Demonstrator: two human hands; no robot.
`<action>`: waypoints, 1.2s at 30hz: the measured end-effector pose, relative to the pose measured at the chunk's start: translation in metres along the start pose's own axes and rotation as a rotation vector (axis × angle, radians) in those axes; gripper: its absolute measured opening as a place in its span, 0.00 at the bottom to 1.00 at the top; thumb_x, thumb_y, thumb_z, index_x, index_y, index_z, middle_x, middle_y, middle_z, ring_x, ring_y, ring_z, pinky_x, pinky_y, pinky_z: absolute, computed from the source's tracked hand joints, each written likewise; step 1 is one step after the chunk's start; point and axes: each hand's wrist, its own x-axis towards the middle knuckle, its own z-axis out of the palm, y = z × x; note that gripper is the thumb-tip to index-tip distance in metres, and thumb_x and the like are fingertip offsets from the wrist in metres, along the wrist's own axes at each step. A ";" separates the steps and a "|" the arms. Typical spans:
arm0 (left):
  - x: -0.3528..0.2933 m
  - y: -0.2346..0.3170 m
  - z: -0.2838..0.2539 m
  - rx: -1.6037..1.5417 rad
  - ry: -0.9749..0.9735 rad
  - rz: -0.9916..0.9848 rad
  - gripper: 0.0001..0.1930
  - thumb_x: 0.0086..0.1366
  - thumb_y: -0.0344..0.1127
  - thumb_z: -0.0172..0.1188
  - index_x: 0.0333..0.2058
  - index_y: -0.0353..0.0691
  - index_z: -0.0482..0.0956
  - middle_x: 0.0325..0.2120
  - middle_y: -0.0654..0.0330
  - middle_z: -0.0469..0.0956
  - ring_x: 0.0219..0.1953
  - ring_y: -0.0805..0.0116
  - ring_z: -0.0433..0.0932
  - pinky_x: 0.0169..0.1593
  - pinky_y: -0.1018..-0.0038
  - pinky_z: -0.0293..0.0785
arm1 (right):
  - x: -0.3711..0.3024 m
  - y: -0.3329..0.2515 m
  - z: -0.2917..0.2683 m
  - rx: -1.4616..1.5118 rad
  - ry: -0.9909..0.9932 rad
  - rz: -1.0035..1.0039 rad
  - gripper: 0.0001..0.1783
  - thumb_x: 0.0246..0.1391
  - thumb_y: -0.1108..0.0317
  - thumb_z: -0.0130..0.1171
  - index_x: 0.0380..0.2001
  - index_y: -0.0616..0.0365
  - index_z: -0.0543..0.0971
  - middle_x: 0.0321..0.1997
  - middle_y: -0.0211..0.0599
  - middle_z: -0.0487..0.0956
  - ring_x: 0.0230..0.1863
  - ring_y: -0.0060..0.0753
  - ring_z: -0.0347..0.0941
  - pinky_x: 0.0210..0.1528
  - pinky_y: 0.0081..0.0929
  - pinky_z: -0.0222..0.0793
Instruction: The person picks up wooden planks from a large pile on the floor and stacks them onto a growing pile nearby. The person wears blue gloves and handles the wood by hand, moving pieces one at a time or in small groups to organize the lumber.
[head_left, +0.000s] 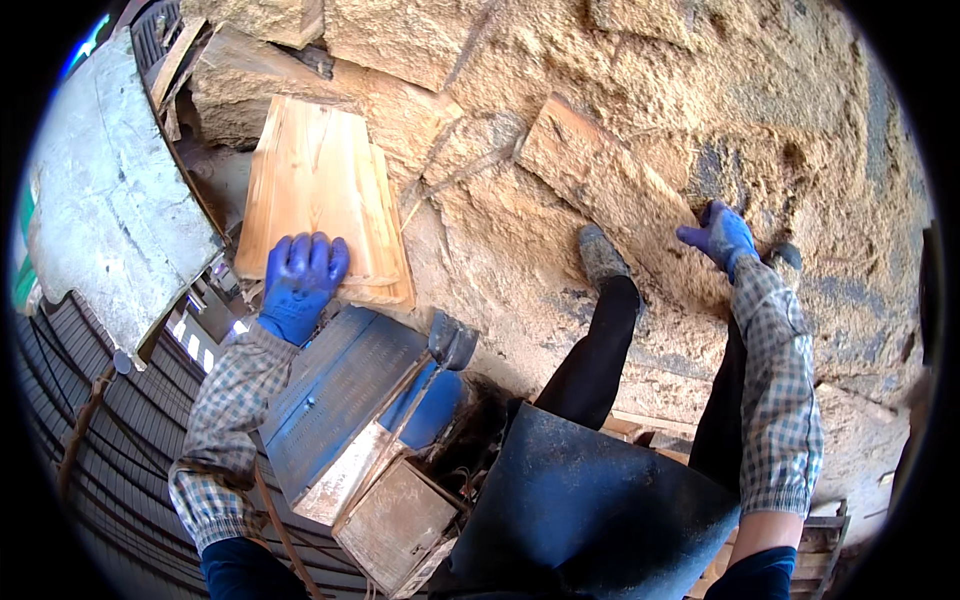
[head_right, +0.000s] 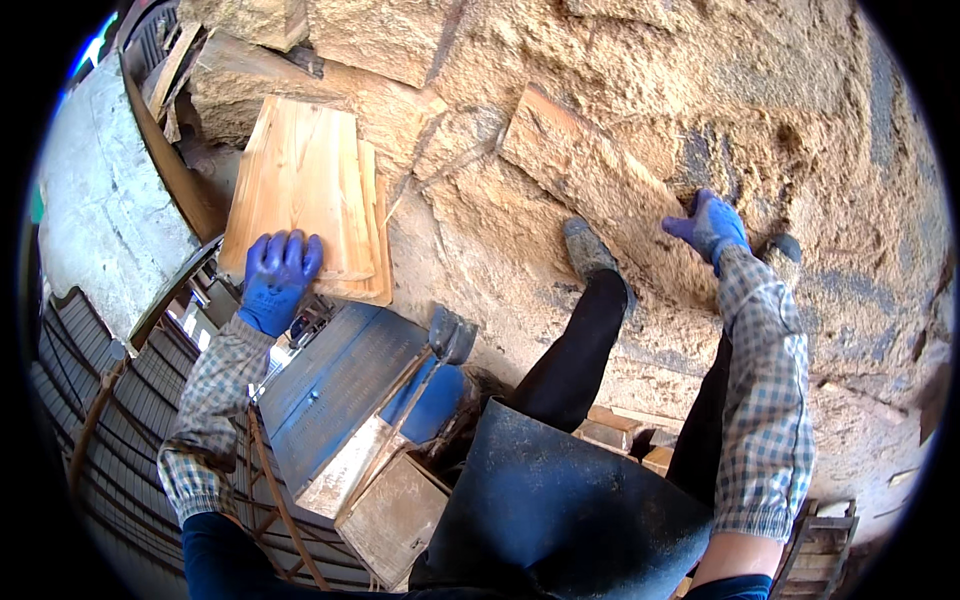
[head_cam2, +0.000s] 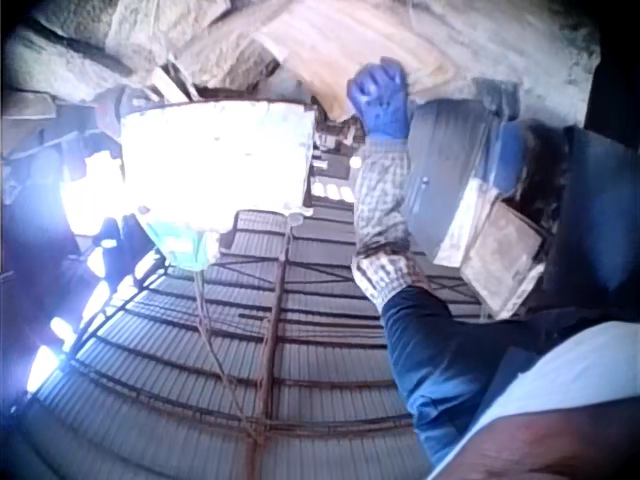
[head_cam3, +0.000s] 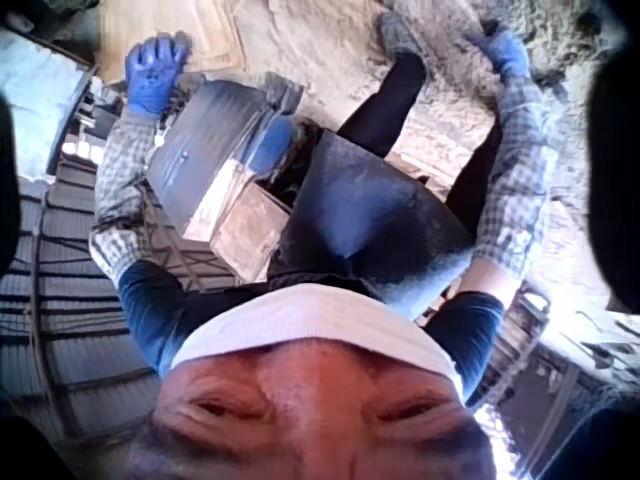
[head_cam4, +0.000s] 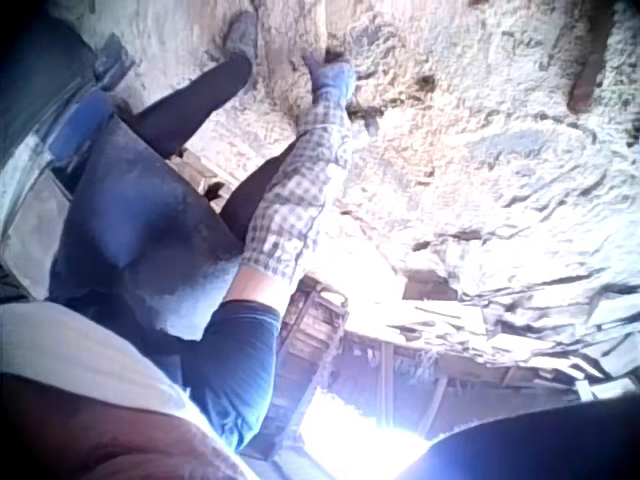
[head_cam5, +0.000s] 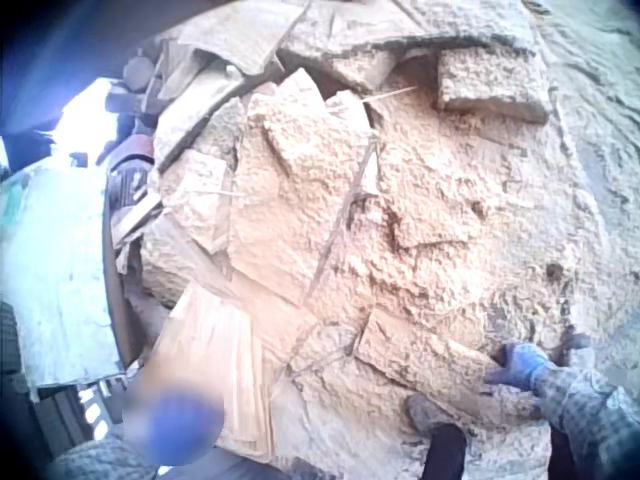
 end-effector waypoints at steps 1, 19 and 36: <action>-0.009 -0.002 0.002 -0.025 -0.015 -0.039 0.25 0.45 0.37 0.63 0.45 0.42 0.70 0.39 0.57 0.73 0.41 0.62 0.72 0.45 0.62 0.68 | -0.013 -0.002 -0.001 0.083 0.019 -0.016 0.40 0.37 0.44 0.70 0.49 0.62 0.74 0.43 0.51 0.79 0.46 0.48 0.76 0.50 0.38 0.69; -0.116 0.008 0.115 -1.476 0.148 -1.179 0.34 0.44 0.42 0.72 0.49 0.38 0.70 0.41 0.47 0.79 0.39 0.54 0.80 0.44 0.62 0.75 | -0.160 -0.088 -0.057 -0.064 0.109 -0.022 0.28 0.41 0.49 0.63 0.33 0.69 0.80 0.30 0.59 0.80 0.35 0.51 0.79 0.38 0.41 0.71; -0.228 -0.029 -0.101 -1.896 0.404 -0.231 0.47 0.42 0.43 0.74 0.59 0.31 0.62 0.48 0.48 0.76 0.48 0.64 0.75 0.53 0.71 0.70 | -0.466 -0.050 -0.088 1.439 0.067 0.011 0.23 0.45 0.71 0.60 0.47 0.66 0.74 0.43 0.45 0.79 0.44 0.46 0.77 0.51 0.40 0.74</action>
